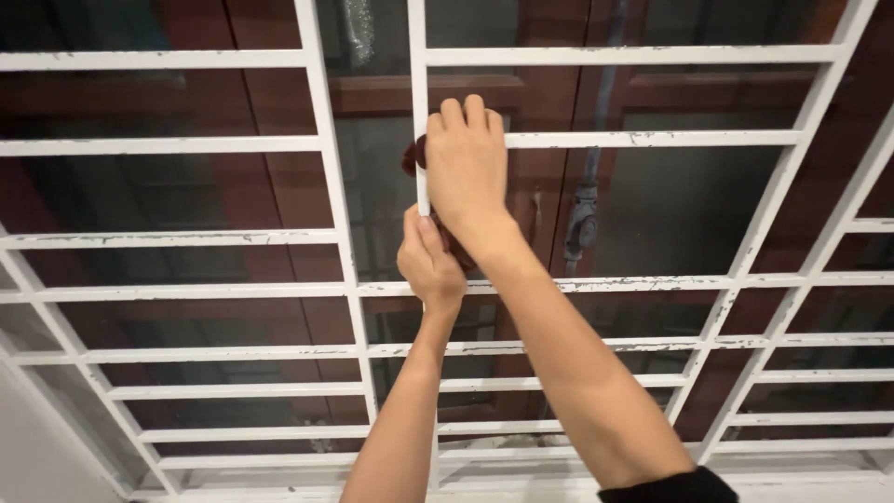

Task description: The person wipes the white metal window grilles with a dark cloth, moving systematically across horizontal and vertical bars. The person uses one hand to hold the grille steady while the other hand wipes the surface.

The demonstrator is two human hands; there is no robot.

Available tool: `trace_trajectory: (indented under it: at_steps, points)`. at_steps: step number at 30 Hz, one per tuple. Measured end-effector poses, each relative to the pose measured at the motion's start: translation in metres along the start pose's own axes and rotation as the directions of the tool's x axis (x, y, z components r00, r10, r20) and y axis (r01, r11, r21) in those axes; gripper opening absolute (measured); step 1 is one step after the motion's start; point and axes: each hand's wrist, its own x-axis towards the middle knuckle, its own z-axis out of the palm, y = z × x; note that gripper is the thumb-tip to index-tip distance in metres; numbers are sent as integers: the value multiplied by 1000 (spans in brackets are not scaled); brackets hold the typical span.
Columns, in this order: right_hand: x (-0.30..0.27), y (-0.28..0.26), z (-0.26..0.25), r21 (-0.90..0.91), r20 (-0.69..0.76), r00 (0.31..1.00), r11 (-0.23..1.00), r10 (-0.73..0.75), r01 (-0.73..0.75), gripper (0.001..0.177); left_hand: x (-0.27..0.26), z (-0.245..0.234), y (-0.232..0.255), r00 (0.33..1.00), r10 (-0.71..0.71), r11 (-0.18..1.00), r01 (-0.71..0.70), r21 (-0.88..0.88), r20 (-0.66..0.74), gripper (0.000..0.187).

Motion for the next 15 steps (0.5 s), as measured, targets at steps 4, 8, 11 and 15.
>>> trace_trajectory:
  at_steps: [4, 8, 11, 15]
  points:
    - [-6, 9, -20, 31, 37, 995, 995, -91, 90, 2, 1, 1, -6, 1000, 4, 1000, -4, -4, -7, 45]
    - [-8, -2, -45, -10, -34, 986, 987, -163, 163, 18, 1, -2, 1, 999, -38, 999, 39, -19, 30, 46]
    - [-6, -16, -41, -88, -19, 991, 987, -136, 134, 18, 2, -5, -1, 996, -67, 995, 71, -69, 58, 49]
    - [9, -11, 2, -75, 46, 998, 996, -50, 54, 11, 3, -5, -1, 996, -78, 992, 81, -99, 41, 57]
